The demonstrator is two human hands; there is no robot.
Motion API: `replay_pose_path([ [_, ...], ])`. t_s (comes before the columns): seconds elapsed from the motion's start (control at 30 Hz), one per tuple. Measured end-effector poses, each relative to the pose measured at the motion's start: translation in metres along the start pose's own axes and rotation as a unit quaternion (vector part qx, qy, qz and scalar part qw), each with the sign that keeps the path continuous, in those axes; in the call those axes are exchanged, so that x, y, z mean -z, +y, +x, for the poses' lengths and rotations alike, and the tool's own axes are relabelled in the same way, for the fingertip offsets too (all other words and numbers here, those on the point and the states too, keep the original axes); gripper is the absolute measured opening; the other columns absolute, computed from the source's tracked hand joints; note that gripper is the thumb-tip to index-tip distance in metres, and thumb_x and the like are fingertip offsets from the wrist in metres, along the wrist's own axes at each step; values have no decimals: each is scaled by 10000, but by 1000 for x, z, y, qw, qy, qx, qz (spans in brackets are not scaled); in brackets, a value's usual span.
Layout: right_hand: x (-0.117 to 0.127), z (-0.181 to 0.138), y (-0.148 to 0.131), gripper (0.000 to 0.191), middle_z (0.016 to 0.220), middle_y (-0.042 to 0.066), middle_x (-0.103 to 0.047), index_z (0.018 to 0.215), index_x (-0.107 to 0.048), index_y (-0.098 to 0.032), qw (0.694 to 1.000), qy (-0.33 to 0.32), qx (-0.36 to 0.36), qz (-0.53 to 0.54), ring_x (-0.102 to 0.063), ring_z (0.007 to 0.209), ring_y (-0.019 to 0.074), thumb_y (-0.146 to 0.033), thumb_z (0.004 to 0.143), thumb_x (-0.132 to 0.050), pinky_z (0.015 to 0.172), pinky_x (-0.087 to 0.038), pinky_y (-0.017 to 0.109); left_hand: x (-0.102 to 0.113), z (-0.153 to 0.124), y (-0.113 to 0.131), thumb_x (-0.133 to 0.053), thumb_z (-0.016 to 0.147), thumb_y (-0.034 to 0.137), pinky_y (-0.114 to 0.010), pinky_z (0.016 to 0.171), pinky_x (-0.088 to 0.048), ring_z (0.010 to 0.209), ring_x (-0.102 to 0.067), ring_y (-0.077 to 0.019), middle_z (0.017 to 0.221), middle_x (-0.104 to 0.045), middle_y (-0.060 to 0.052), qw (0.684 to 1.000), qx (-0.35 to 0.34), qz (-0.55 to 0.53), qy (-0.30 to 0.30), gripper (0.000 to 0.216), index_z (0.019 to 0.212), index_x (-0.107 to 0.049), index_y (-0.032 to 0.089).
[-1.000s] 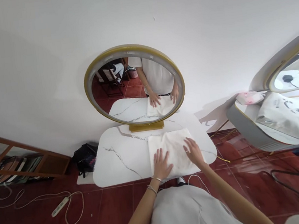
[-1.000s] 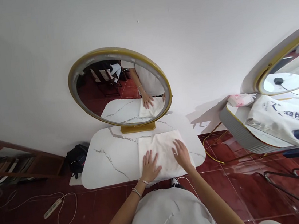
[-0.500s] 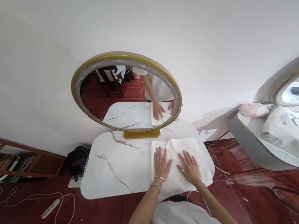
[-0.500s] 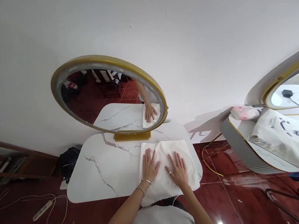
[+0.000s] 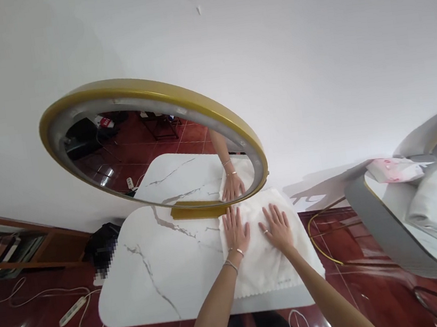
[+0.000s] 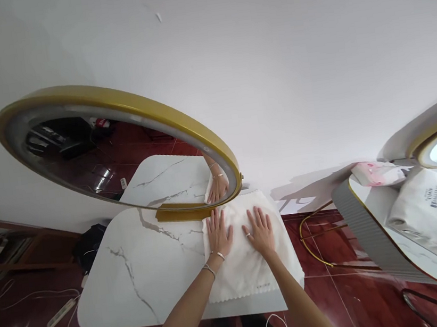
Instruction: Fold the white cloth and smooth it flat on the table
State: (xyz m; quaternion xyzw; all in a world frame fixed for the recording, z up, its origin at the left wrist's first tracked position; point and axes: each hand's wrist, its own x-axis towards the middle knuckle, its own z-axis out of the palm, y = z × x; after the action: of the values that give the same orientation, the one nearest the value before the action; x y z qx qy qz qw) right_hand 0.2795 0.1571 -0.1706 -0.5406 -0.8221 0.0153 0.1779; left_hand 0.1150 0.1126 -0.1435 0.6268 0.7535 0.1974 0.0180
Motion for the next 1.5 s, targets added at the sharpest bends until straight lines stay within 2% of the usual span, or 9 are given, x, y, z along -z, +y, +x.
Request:
replay_pose_path([
  [0.17,1,18,1,524,1495,114,-317,1410,-383,-193,1000,8,-6,15,-224,1401,244,-423,941,-345,1119,-198,465,5,11,-3,-398,899,177,-457,1034,-360,1183,-491,-245,1196,-617,-78,999,-13,-33,-1,407,1293,-497,198],
  [0.37,6,-7,-13,515,1500,90,-314,1435,-328,-213,998,-1,31,46,-239,1397,236,-372,946,-358,1112,-223,447,16,-7,-1,-419,871,77,-423,893,-427,932,-592,-210,885,-682,-34,999,-14,-33,8,325,879,-685,263],
  [0.67,13,-13,-27,517,1453,133,-375,1408,-380,-194,999,7,-23,49,-293,1357,277,-419,942,-357,1084,-242,485,15,-9,-15,-341,916,159,-448,1131,-230,1400,-244,-223,1505,-323,-71,998,-50,26,-10,505,1417,-342,223],
  [0.77,12,10,-37,484,1344,118,-491,1354,-459,-241,996,9,-54,68,-398,1265,281,-468,935,-372,1014,-327,464,22,-6,-20,-363,921,228,-428,1100,-278,1367,-306,-230,1467,-385,-85,998,-53,14,-10,489,1409,-347,207],
  [0.97,-10,34,-52,429,1426,119,-412,1340,-468,-197,997,41,-22,68,-295,1346,259,-343,958,-341,1081,-248,473,33,-1,-41,-408,906,298,-411,813,-467,977,-582,-264,1015,-618,-140,979,154,-28,129,271,1039,-595,155],
  [1.1,-16,25,-49,417,1415,104,-434,1339,-459,-184,995,63,-7,82,-288,1362,230,-308,952,-366,1093,-259,443,35,-6,-49,-321,902,153,-353,841,-471,958,-585,-204,988,-604,-104,983,104,-59,140,309,865,-626,192],
  [1.2,-12,23,-48,408,1394,117,-456,1318,-478,-159,994,75,0,82,-304,1356,225,-294,949,-366,1096,-262,433,30,-10,-44,-324,907,121,-411,974,-405,1164,-505,-233,1202,-563,-126,988,55,-21,145,357,1066,-632,204],
  [1.37,-8,30,-51,478,1476,106,-350,1397,-394,-220,998,10,49,37,-251,1382,254,-367,943,-379,1109,-196,478,12,-5,-39,-405,928,325,-432,1086,-319,1369,-300,-263,1467,-366,-147,997,-65,27,23,573,1450,-265,135],
  [1.5,-11,48,-52,491,1476,103,-354,1387,-408,-245,999,-31,25,19,-245,1379,280,-432,935,-372,1110,-116,534,3,17,-40,-451,904,390,-491,1089,-300,1359,-307,-317,1491,-331,-112,998,-46,46,15,502,1379,-424,230],
])
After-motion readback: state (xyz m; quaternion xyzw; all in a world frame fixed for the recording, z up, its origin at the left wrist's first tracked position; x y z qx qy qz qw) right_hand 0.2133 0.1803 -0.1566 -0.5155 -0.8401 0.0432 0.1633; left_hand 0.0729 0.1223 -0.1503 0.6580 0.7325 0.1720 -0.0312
